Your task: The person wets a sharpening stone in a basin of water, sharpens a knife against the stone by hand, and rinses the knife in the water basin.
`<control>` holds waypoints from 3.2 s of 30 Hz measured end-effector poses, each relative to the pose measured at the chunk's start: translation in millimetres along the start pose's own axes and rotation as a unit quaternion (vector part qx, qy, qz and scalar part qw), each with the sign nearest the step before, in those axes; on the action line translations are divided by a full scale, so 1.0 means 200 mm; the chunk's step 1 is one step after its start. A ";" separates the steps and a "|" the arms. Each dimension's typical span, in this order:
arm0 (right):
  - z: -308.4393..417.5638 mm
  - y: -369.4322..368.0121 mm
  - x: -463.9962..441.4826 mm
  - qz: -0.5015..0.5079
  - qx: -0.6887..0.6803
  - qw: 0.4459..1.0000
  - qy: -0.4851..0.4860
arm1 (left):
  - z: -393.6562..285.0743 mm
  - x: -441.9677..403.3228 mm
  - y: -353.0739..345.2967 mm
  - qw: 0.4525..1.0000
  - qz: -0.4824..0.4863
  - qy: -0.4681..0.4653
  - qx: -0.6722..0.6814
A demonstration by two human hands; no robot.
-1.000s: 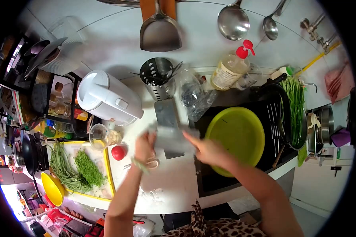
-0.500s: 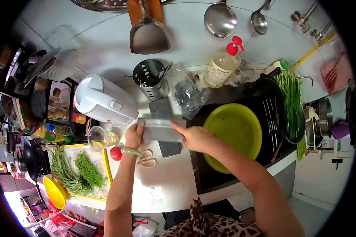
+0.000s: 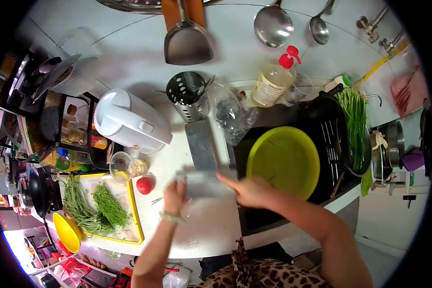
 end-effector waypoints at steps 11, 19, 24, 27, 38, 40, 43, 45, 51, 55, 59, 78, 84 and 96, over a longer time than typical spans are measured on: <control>-0.02 0.06 -0.08 -0.023 -0.008 0.999 0.041 | -0.07 -0.02 0.04 1.000 -0.002 -0.006 0.007; 0.00 0.26 -0.33 -0.114 0.045 0.984 0.126 | -0.20 -0.28 0.13 0.994 -0.080 -0.057 0.041; 0.02 0.06 -0.01 0.054 0.017 0.998 0.011 | 0.04 0.09 -0.03 0.999 -0.030 -0.010 0.025; -0.04 0.00 -0.01 0.033 -0.013 0.998 0.048 | 0.11 0.10 -0.07 0.997 -0.035 -0.005 0.068; -0.07 -0.05 0.01 0.051 -0.040 0.995 0.073 | 0.03 0.25 -0.05 0.990 -0.001 0.097 0.107; -0.02 0.08 -0.15 0.035 0.005 0.998 0.049 | 0.02 0.04 -0.01 0.993 -0.052 -0.013 0.101; 0.04 0.30 -0.36 -0.068 0.018 0.986 0.150 | -0.17 -0.25 0.16 0.995 -0.075 -0.020 0.060; 0.05 0.28 -0.31 -0.021 -0.002 0.995 0.102 | -0.14 -0.18 0.13 0.993 -0.047 0.002 0.112; -0.04 0.00 -0.08 0.051 0.005 0.995 0.091 | 0.07 0.20 -0.04 0.994 -0.041 0.051 0.090; 0.05 0.33 -0.41 -0.030 0.013 0.986 0.162 | -0.15 -0.22 0.15 0.988 -0.085 0.009 0.128; 0.03 0.13 -0.15 0.057 0.000 0.995 0.084 | 0.03 0.11 0.02 0.994 -0.065 0.036 0.075; 0.05 0.32 -0.38 -0.001 0.063 0.986 0.153 | -0.10 -0.12 0.09 0.985 -0.104 0.003 0.139; -0.01 0.13 -0.08 0.090 0.031 0.995 0.025 | 0.01 0.15 -0.06 0.992 -0.040 0.035 0.114; -0.07 0.09 -0.01 0.085 -0.015 0.996 -0.007 | -0.02 0.13 -0.10 0.997 -0.055 -0.046 0.036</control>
Point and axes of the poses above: each hand's wrist, its own x-axis away from the middle knuckle, its own y-axis out of the back of the hand, z = x × y, the point moved 1 cm from there along -x, towards the middle knuckle, and after that the axes turned 15 degrees about -x, right-handed, at the moved point
